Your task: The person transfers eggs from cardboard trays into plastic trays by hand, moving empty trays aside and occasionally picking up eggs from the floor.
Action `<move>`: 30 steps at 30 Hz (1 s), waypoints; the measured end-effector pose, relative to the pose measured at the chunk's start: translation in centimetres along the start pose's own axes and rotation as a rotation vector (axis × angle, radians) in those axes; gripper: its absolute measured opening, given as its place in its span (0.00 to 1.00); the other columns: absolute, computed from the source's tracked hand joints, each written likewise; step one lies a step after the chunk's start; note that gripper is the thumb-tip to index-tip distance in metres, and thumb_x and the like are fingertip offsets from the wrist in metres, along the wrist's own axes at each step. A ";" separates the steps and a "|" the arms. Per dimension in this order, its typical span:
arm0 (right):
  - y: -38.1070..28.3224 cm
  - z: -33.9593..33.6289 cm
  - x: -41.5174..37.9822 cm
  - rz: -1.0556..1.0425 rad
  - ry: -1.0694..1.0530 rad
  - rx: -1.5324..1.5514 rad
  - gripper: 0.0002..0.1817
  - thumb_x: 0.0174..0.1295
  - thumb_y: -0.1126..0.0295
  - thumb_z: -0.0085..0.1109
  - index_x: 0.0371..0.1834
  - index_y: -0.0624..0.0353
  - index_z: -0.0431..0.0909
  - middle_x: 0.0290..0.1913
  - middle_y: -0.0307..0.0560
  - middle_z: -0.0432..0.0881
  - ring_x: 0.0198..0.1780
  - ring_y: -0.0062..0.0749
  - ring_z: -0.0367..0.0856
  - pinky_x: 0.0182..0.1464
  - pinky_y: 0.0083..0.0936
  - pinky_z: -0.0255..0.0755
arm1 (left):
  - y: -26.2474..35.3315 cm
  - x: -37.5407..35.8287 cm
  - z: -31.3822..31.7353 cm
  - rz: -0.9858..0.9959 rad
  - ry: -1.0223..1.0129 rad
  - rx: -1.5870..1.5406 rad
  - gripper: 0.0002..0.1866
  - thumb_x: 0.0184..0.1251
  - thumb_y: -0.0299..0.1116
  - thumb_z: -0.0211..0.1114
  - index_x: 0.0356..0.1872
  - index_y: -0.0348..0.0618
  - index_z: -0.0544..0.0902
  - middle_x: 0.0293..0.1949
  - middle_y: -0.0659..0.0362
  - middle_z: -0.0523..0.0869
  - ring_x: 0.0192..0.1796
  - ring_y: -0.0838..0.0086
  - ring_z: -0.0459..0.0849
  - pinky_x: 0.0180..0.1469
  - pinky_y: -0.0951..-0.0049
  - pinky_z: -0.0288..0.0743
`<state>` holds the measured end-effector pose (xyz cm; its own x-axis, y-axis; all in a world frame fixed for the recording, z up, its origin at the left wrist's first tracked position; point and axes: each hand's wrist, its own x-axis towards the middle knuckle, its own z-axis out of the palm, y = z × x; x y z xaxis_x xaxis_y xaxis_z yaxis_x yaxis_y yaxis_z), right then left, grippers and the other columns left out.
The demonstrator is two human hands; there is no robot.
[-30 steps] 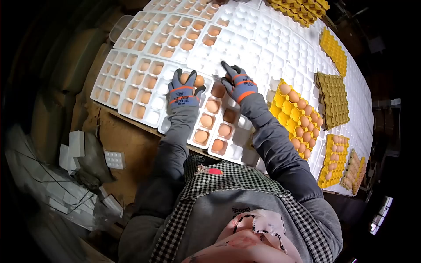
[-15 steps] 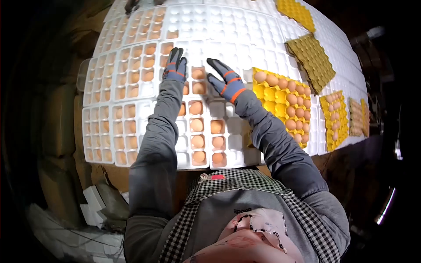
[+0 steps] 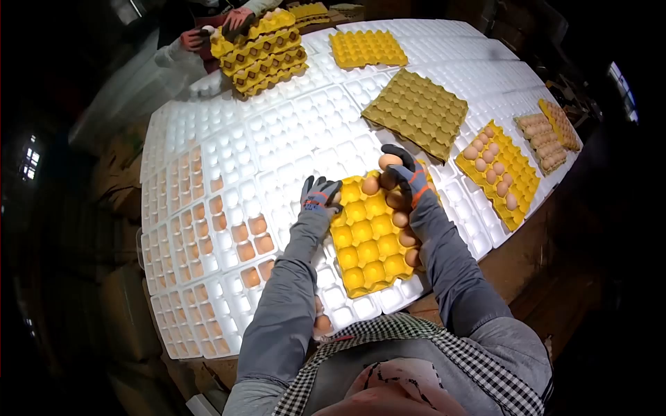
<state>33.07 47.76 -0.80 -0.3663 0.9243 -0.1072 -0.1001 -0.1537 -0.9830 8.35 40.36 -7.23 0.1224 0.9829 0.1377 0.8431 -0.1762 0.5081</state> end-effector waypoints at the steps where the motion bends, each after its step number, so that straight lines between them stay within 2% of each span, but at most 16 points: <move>1: -0.6 -2.1 0.7 0.056 0.067 0.329 0.17 0.61 0.63 0.58 0.53 0.51 0.79 0.43 0.40 0.80 0.34 0.28 0.79 0.37 0.26 0.74 | 0.0 -1.2 -0.3 -0.002 0.159 -0.136 0.30 0.50 0.31 0.72 0.59 0.47 0.78 0.58 0.50 0.79 0.65 0.56 0.72 0.74 0.58 0.56; 3: -2.3 -5.1 3.1 -0.206 -0.102 -0.328 0.20 0.60 0.60 0.60 0.56 0.52 0.77 0.51 0.43 0.78 0.46 0.31 0.80 0.48 0.27 0.75 | -0.5 -0.9 1.7 -0.207 0.627 -0.906 0.21 0.55 0.26 0.71 0.51 0.40 0.78 0.47 0.55 0.81 0.54 0.67 0.78 0.59 0.67 0.74; 4: -3.2 -4.9 3.5 -0.156 -0.244 -0.569 0.21 0.59 0.58 0.62 0.56 0.48 0.78 0.56 0.45 0.77 0.54 0.36 0.79 0.52 0.30 0.74 | -4.1 0.7 3.8 -0.224 0.710 -1.123 0.16 0.58 0.27 0.68 0.47 0.39 0.77 0.45 0.57 0.79 0.49 0.70 0.79 0.56 0.68 0.76; 5: -1.1 -5.2 4.5 -0.360 -0.287 -1.046 0.19 0.61 0.59 0.58 0.56 0.44 0.80 0.60 0.49 0.76 0.55 0.43 0.80 0.51 0.35 0.75 | -2.9 1.7 2.2 -0.254 0.538 -1.300 0.16 0.58 0.27 0.68 0.47 0.39 0.77 0.43 0.56 0.79 0.46 0.68 0.79 0.54 0.66 0.75; 7: -5.8 -1.1 1.9 -0.010 -0.480 -1.617 0.19 0.62 0.57 0.55 0.56 0.45 0.80 0.59 0.51 0.78 0.54 0.48 0.81 0.52 0.39 0.75 | 5.5 3.1 -2.3 -0.065 0.201 -0.448 0.20 0.55 0.35 0.70 0.49 0.43 0.78 0.52 0.51 0.76 0.56 0.59 0.76 0.60 0.64 0.71; 9: -3.1 -0.8 4.6 0.181 -0.539 -1.637 0.19 0.64 0.58 0.50 0.57 0.44 0.79 0.56 0.52 0.80 0.53 0.49 0.81 0.52 0.37 0.75 | 10.6 4.4 -3.6 -0.076 -0.202 -0.086 0.31 0.55 0.50 0.68 0.57 0.45 0.74 0.59 0.46 0.74 0.62 0.52 0.73 0.62 0.59 0.69; 11: -7.8 -2.1 1.7 0.115 -0.628 -1.613 0.20 0.63 0.61 0.55 0.59 0.44 0.78 0.52 0.49 0.83 0.51 0.41 0.83 0.50 0.34 0.75 | 7.5 6.1 0.8 -0.207 -0.310 0.152 0.34 0.56 0.46 0.68 0.63 0.46 0.68 0.54 0.46 0.79 0.57 0.50 0.77 0.60 0.60 0.71; 14: -3.8 -8.7 3.0 -0.006 -0.438 -0.222 0.30 0.56 0.67 0.66 0.66 0.49 0.73 0.46 0.41 0.83 0.46 0.26 0.80 0.46 0.26 0.75 | 10.3 5.8 -0.9 -0.187 -0.290 0.089 0.36 0.56 0.43 0.67 0.67 0.49 0.66 0.51 0.46 0.81 0.54 0.51 0.80 0.57 0.59 0.72; 15: -5.0 -9.8 1.0 0.179 -0.435 0.240 0.32 0.57 0.67 0.65 0.68 0.53 0.69 0.47 0.43 0.81 0.46 0.27 0.80 0.48 0.25 0.75 | 10.9 5.8 -1.1 -0.183 -0.282 0.077 0.36 0.56 0.43 0.67 0.67 0.49 0.66 0.51 0.46 0.81 0.54 0.51 0.80 0.57 0.59 0.72; 19: -3.0 -12.9 4.8 0.044 -0.532 -0.012 0.33 0.58 0.63 0.65 0.69 0.48 0.68 0.53 0.50 0.79 0.52 0.38 0.80 0.53 0.35 0.76 | 12.7 5.4 -2.5 -0.100 -0.297 0.074 0.30 0.62 0.42 0.63 0.66 0.50 0.67 0.51 0.47 0.81 0.54 0.54 0.80 0.54 0.59 0.74; 21: -4.4 -10.3 5.3 -0.202 -0.414 -1.406 0.36 0.54 0.55 0.68 0.69 0.41 0.69 0.66 0.55 0.68 0.63 0.47 0.72 0.58 0.45 0.73 | 12.5 5.9 -1.8 -0.081 -0.406 0.319 0.31 0.64 0.42 0.61 0.68 0.52 0.67 0.51 0.45 0.81 0.55 0.54 0.80 0.53 0.59 0.75; 22: -4.2 -9.3 5.8 -0.068 -0.504 -1.587 0.36 0.52 0.51 0.68 0.67 0.35 0.70 0.68 0.57 0.65 0.66 0.51 0.68 0.61 0.46 0.69 | 14.2 5.9 -3.0 -0.156 -0.432 0.312 0.27 0.64 0.43 0.61 0.65 0.54 0.71 0.55 0.42 0.78 0.54 0.51 0.80 0.53 0.59 0.76; 25: -7.6 -6.8 3.4 0.067 -0.564 -1.754 0.38 0.45 0.51 0.73 0.64 0.39 0.73 0.68 0.48 0.66 0.63 0.50 0.71 0.57 0.42 0.73 | 11.4 5.3 0.1 -0.028 -0.048 0.196 0.21 0.63 0.43 0.61 0.58 0.52 0.76 0.60 0.39 0.73 0.55 0.52 0.80 0.55 0.60 0.76; 27: -4.8 -7.6 5.6 -0.008 -0.644 -1.858 0.39 0.41 0.51 0.76 0.62 0.40 0.74 0.67 0.48 0.67 0.64 0.50 0.69 0.58 0.42 0.73 | 14.1 5.7 -1.2 -0.117 -0.095 0.187 0.20 0.62 0.43 0.63 0.55 0.52 0.78 0.66 0.39 0.66 0.57 0.49 0.78 0.58 0.60 0.75; 29: -6.2 -7.4 5.1 -0.045 -0.634 -1.740 0.38 0.40 0.51 0.76 0.60 0.40 0.76 0.65 0.48 0.69 0.64 0.49 0.69 0.59 0.43 0.72 | 15.5 6.2 -0.6 -0.091 -0.433 0.396 0.24 0.61 0.42 0.65 0.59 0.53 0.77 0.69 0.40 0.63 0.60 0.46 0.74 0.60 0.56 0.73; 30: -5.2 -7.3 5.6 -0.025 -0.617 -1.778 0.37 0.39 0.52 0.76 0.59 0.40 0.77 0.67 0.50 0.67 0.63 0.51 0.69 0.60 0.43 0.71 | 12.6 6.7 3.9 -0.260 -0.391 0.279 0.27 0.58 0.41 0.67 0.60 0.48 0.77 0.70 0.41 0.61 0.63 0.43 0.70 0.60 0.51 0.72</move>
<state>38.27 56.32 2.63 -0.6579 0.6191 -0.4288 0.6904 0.7233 -0.0151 21.86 44.97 -3.16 0.0325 0.9482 -0.3160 0.9720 0.0436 0.2309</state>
